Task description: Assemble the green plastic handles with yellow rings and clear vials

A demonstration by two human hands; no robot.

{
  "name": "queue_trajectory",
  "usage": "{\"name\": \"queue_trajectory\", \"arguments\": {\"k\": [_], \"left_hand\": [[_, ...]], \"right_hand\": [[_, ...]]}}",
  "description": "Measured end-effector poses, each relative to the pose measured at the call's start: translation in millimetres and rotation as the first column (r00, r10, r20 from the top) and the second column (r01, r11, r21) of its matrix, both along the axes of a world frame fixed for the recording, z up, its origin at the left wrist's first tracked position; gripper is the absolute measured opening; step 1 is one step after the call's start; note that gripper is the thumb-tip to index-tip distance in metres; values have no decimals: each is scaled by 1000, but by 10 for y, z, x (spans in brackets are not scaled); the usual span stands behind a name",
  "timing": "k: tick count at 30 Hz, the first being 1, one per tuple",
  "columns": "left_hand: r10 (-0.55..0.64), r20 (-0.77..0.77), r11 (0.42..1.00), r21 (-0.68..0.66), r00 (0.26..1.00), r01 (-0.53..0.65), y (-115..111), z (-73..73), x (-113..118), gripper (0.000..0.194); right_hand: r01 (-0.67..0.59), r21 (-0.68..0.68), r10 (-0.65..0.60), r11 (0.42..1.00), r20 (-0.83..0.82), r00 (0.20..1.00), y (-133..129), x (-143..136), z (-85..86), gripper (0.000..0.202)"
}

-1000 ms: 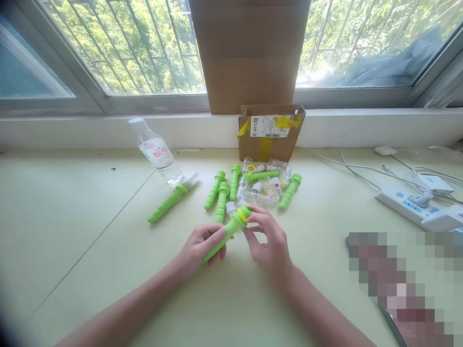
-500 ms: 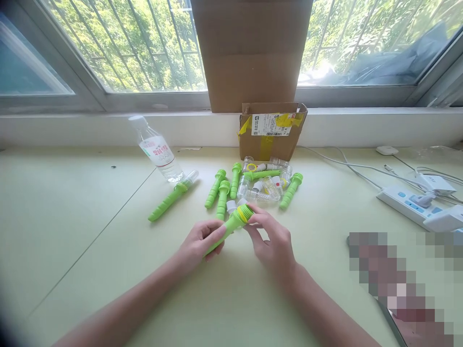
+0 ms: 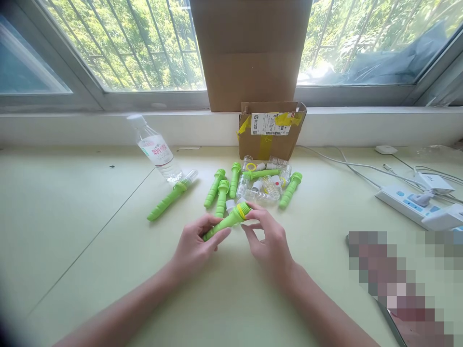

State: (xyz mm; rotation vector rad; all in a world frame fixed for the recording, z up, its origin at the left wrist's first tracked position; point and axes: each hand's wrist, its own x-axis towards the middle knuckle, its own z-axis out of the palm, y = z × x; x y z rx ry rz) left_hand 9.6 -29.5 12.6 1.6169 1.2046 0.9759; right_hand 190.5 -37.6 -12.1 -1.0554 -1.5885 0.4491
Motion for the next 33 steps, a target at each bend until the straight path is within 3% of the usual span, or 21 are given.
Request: {"name": "queue_trajectory", "arguments": {"k": [13,22,33], "left_hand": [[2,130,984,-175,991,21,-17,86,23,29],[-63,228,936,-325,972,137,24,73,-9,34],[-88,326,889,-400,941,222,54,82,-23,34]], "right_hand": [[50,7,-50,999,-13,999,-25,8,15,10],[18,26,-17,1000,-39,999,-19,-8,27,16],[13,34,-12,999,-18,1000,-28,-15,13,17]]}}
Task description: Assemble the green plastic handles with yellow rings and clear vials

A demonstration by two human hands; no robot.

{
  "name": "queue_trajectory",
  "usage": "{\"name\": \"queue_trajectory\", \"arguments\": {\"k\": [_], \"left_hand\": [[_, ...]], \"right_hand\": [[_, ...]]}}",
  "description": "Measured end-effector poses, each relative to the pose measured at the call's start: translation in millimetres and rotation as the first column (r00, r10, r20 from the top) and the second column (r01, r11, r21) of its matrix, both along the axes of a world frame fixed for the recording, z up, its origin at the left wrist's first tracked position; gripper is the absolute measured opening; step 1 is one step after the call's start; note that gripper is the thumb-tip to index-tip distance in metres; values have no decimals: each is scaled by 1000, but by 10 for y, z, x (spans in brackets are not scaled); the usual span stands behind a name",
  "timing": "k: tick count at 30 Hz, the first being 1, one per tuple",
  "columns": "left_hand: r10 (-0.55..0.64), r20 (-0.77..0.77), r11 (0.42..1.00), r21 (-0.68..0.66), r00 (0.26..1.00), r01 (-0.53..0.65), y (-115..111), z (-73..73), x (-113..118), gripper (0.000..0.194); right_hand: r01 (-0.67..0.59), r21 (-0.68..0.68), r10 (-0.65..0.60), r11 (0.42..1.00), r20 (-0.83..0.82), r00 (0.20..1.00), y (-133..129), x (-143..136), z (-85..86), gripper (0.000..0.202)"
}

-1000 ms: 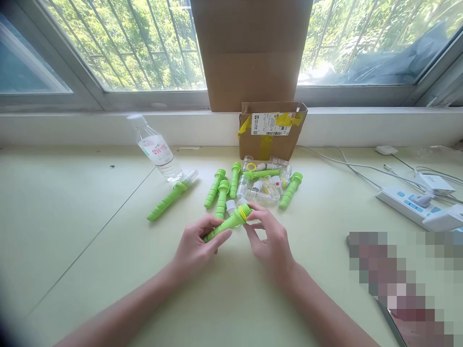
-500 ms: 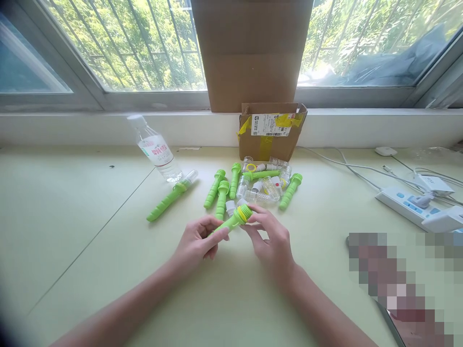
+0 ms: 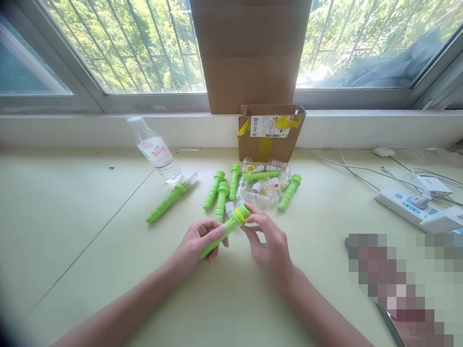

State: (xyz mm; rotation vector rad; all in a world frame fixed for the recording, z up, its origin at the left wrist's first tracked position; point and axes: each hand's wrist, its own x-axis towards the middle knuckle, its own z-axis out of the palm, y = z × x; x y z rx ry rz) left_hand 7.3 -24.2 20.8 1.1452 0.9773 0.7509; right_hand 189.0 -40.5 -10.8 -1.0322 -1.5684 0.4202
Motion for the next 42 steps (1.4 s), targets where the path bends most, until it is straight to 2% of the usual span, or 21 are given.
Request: {"name": "queue_trajectory", "arguments": {"k": [13,21,32,42], "left_hand": [[-51,5,999,6,999,50,15,-13,-11,37],[-103,-4,994,26,995,103,11,22,-4,41],[1,-114,999,33,994,3,-20,-10,25,36],[-38,-11,999,-4,999,38,8,-34,5,37]], "right_hand": [[15,17,-14,1000,-11,1000,-1,2,10,16],[-21,-18,20,1000,-38,999,-14,-13,1,18],[-31,-68,26,997,-72,997,-9,-19,-8,12],[-40,-40,37,998,-81,996,-14,-20,5,16]]}}
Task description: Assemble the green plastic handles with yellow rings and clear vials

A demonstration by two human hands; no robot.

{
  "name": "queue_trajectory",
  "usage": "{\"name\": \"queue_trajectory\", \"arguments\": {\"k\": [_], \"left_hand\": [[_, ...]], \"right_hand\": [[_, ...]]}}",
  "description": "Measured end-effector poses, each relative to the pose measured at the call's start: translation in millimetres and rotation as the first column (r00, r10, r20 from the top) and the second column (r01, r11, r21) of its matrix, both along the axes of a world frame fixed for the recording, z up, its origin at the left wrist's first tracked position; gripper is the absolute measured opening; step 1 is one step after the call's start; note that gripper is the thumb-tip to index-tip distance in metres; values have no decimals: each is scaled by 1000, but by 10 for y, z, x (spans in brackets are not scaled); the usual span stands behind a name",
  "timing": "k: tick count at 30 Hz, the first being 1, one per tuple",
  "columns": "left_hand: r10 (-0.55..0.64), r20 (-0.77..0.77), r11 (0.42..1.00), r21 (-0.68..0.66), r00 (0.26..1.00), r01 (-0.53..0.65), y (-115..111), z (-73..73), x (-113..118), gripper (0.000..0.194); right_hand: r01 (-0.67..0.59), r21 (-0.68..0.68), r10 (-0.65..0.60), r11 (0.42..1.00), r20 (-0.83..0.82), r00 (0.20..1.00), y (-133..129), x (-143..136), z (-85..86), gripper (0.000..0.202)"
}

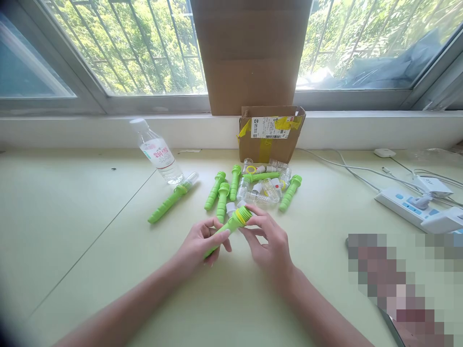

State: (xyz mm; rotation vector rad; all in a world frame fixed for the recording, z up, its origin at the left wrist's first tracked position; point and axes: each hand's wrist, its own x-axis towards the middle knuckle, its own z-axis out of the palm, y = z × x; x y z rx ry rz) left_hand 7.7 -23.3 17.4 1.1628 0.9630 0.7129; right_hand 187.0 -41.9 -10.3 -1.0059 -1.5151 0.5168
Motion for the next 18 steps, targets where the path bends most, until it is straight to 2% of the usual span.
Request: {"name": "queue_trajectory", "arguments": {"k": [9,18], "left_hand": [[-13,65,1000,-1,998,13,19,-11,-10,35],[-32,-3,998,58,999,32,-3,40,4,36]], "right_hand": [[-27,-11,27,1000,-9,1000,-8,-7,-21,20],[5,-26,-5,1000,3,1000,1,13,-25,16]]}}
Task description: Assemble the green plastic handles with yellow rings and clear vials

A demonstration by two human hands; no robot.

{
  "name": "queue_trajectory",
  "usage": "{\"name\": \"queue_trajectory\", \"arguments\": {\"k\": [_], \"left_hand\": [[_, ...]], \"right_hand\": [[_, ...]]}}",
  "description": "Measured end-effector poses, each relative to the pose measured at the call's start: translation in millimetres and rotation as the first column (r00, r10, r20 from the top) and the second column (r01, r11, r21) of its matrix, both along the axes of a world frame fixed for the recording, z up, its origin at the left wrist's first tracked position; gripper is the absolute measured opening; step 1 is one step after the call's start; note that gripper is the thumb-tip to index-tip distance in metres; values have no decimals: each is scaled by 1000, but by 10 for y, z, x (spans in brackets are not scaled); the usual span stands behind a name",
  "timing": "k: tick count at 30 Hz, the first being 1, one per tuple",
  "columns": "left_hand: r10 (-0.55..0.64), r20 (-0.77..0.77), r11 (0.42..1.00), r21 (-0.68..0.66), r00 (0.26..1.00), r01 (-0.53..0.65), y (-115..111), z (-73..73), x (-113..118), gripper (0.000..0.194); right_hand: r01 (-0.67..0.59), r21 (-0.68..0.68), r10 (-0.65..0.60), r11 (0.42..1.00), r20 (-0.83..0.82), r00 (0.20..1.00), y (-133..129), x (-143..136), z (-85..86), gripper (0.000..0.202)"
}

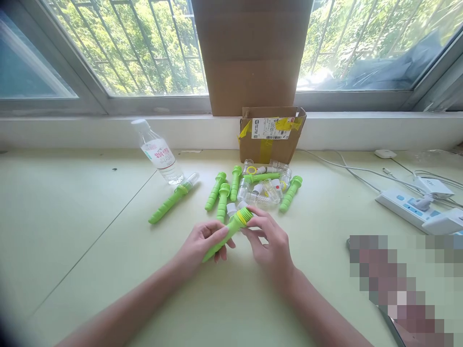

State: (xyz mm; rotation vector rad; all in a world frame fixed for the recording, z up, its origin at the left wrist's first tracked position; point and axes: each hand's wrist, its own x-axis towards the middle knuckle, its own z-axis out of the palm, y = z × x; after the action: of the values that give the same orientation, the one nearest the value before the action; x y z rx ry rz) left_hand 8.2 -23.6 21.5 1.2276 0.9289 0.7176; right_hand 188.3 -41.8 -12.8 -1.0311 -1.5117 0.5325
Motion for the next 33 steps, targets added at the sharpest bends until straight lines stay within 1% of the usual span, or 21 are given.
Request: {"name": "queue_trajectory", "arguments": {"k": [5,11,16,22,26,30,33], "left_hand": [[-20,-37,1000,12,999,20,1,3,7,37],[-42,-47,999,-12,998,42,8,-39,-1,39],[-52,-11,998,-34,999,51,18,-60,-13,38],[-41,25,996,-79,999,43,42,-42,-33,37],[-40,34,995,-90,999,43,48,-39,-37,38],[-71,28,993,-91,997,73,44,-32,-40,39],[-85,-28,995,-64,996,83,36,-18,-42,37]], "right_hand": [[15,8,-15,1000,7,1000,-3,-3,8,15],[16,-8,-16,1000,3,1000,0,-1,16,13],[-2,-19,2,1000,-3,1000,-5,-4,20,15],[-49,-32,48,998,-6,999,-9,-19,41,19],[-68,-58,68,996,0,998,-7,-7,18,20],[-26,-1,26,1000,23,999,-7,1,-3,20],[-11,59,9,998,48,999,-12,-7,13,21]]}}
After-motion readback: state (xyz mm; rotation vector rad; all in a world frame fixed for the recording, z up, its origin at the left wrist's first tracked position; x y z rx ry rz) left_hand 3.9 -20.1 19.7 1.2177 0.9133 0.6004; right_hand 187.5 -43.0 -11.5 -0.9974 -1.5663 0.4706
